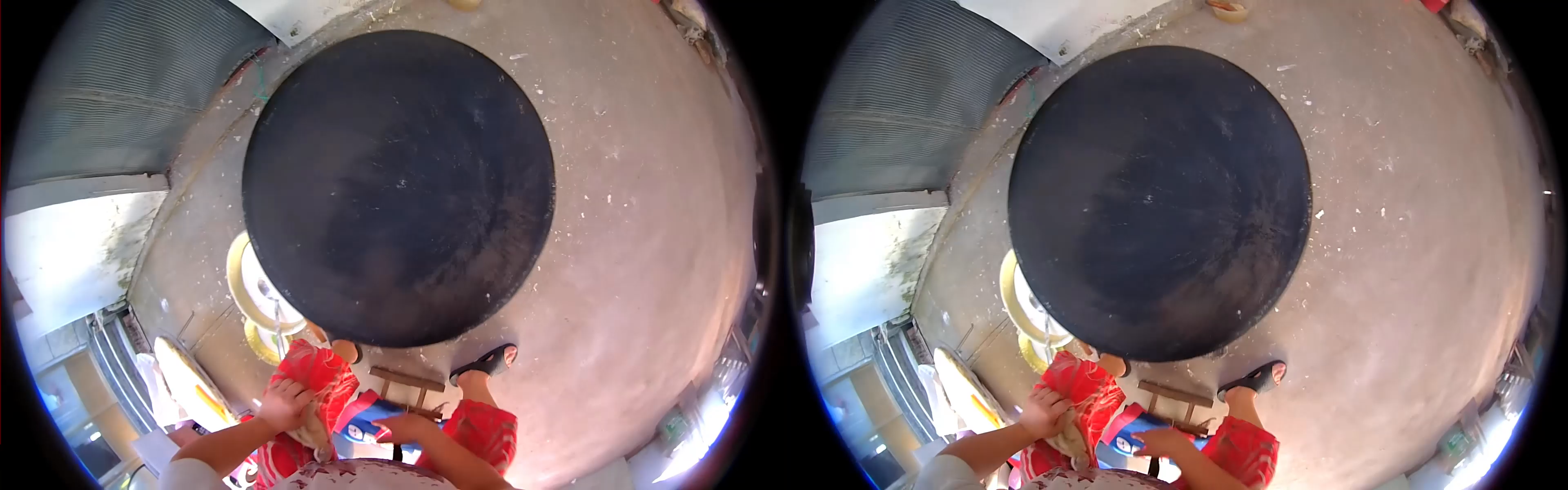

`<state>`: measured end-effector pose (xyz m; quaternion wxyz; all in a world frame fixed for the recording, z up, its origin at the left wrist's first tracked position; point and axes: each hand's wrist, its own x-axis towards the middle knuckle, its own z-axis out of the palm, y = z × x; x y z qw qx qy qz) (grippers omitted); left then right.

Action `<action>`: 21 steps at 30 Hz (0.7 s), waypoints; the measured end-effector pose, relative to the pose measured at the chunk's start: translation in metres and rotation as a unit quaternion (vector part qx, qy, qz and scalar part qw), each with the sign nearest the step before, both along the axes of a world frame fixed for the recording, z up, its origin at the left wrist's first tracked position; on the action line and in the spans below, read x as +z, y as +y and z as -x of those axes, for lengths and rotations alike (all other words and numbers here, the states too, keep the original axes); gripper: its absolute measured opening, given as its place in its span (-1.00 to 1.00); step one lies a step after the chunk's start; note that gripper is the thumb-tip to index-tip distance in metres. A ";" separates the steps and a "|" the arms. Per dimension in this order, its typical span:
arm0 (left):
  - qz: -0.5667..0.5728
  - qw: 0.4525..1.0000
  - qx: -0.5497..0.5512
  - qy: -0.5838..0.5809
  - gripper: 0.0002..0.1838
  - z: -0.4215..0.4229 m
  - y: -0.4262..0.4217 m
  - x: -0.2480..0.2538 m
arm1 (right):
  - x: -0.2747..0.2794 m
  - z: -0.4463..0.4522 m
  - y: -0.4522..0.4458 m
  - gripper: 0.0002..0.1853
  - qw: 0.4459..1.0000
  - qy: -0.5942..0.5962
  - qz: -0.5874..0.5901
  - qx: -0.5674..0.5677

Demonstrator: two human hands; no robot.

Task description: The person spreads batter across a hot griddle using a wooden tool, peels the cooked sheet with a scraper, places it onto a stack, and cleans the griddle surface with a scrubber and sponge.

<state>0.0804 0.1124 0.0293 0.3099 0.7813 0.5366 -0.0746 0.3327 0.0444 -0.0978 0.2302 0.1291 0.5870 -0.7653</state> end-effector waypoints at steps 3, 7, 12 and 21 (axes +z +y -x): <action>0.017 1.000 -0.019 0.017 -0.86 -0.011 -0.015 0.007 | -0.009 0.000 -0.015 -0.24 0.985 -0.019 0.115 -0.123; -0.004 0.997 -0.053 0.063 -0.88 -0.015 -0.050 -0.014 | 0.091 -0.035 -0.031 -0.36 0.981 -0.121 -0.128 -0.080; 0.150 0.986 0.072 -0.026 -0.86 -0.088 -0.058 0.094 | 0.221 -0.160 -0.030 -0.64 0.868 -0.219 -0.136 -0.424; 0.152 0.887 0.329 -0.285 -0.72 -0.201 -0.122 0.275 | 0.244 -0.414 -0.033 -0.79 0.883 -0.321 -0.249 -0.236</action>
